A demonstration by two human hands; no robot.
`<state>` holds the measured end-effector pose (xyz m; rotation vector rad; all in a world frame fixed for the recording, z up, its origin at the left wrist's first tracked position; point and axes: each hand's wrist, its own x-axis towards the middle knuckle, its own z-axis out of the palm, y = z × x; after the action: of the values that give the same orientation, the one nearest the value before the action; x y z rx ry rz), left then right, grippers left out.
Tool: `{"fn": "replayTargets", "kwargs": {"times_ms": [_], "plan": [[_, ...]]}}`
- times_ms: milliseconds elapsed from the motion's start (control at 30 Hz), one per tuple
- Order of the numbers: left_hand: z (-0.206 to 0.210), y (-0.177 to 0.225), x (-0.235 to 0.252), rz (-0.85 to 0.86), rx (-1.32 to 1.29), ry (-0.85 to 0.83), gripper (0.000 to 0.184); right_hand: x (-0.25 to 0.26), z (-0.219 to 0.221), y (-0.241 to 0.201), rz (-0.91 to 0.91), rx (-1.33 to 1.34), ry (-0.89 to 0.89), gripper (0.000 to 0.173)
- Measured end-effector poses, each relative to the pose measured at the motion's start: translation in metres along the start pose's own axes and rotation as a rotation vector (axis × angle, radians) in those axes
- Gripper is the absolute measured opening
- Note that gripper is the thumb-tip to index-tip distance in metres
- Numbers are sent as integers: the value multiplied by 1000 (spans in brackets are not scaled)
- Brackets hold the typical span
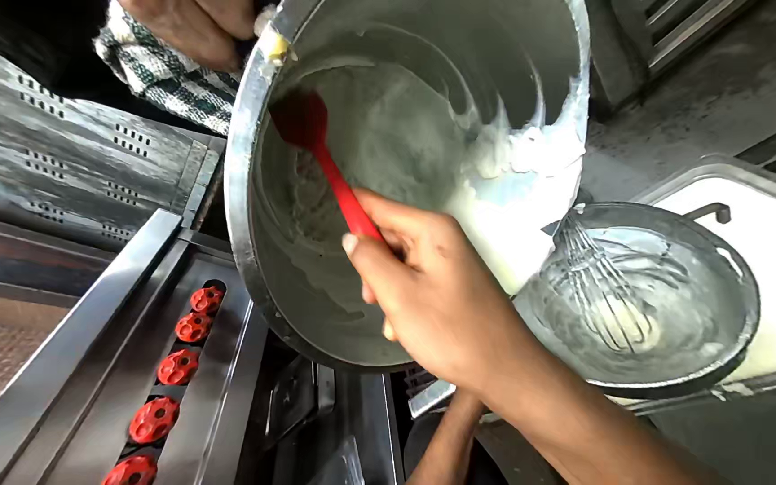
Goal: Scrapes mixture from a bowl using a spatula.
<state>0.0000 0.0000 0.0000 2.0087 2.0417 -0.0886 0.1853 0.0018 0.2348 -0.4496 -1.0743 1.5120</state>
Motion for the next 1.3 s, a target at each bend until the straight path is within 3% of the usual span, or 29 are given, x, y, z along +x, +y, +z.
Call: {"fn": "replayTargets", "kwargs": {"times_ms": [33,100,167,200,233,333,467,567,600,667,700,767,900,1067,1133,1200,1300], "plan": [[-3,-1,-4,32,-14,63,43,4,7,-4,-21,12,-14,40],[-42,48,-14,-254,-96,-161,37,5,17,1,33,-110,-149,27],[-52,75,-22,-385,-99,-191,31,4,15,16,185,-381,-376,17],[-46,78,-26,-440,-60,-210,37,6,12,25,262,-505,-456,17],[-33,60,-27,-386,-9,-233,45,10,6,31,322,-612,-498,17],[-10,21,-12,-202,7,-111,51,18,-6,26,310,-745,-417,16],[-31,41,-17,-305,36,-193,52,18,7,13,7,-440,-202,18],[-55,57,-28,-353,53,-323,52,13,17,35,91,-594,-297,18],[-49,48,-28,-302,51,-301,54,14,17,46,176,-687,-378,20],[-18,17,-18,-135,32,-96,54,22,8,52,290,-823,-485,23],[-18,21,-14,-180,14,-112,51,27,2,45,302,-854,-490,23],[-43,46,-17,-290,-66,-207,43,38,-9,26,217,-788,-432,20],[-56,55,-23,-282,-81,-222,37,55,-6,12,-29,-566,-301,25],[-51,52,-20,-276,-64,-182,37,43,-16,72,226,-764,-405,20],[-52,52,-19,-267,-92,-168,33,43,-29,74,291,-749,-396,21],[-50,49,-18,-263,-104,-160,31,49,-39,55,262,-677,-335,31],[-43,43,-15,-267,-96,-174,32,68,-40,19,15,-668,-190,41]]}}
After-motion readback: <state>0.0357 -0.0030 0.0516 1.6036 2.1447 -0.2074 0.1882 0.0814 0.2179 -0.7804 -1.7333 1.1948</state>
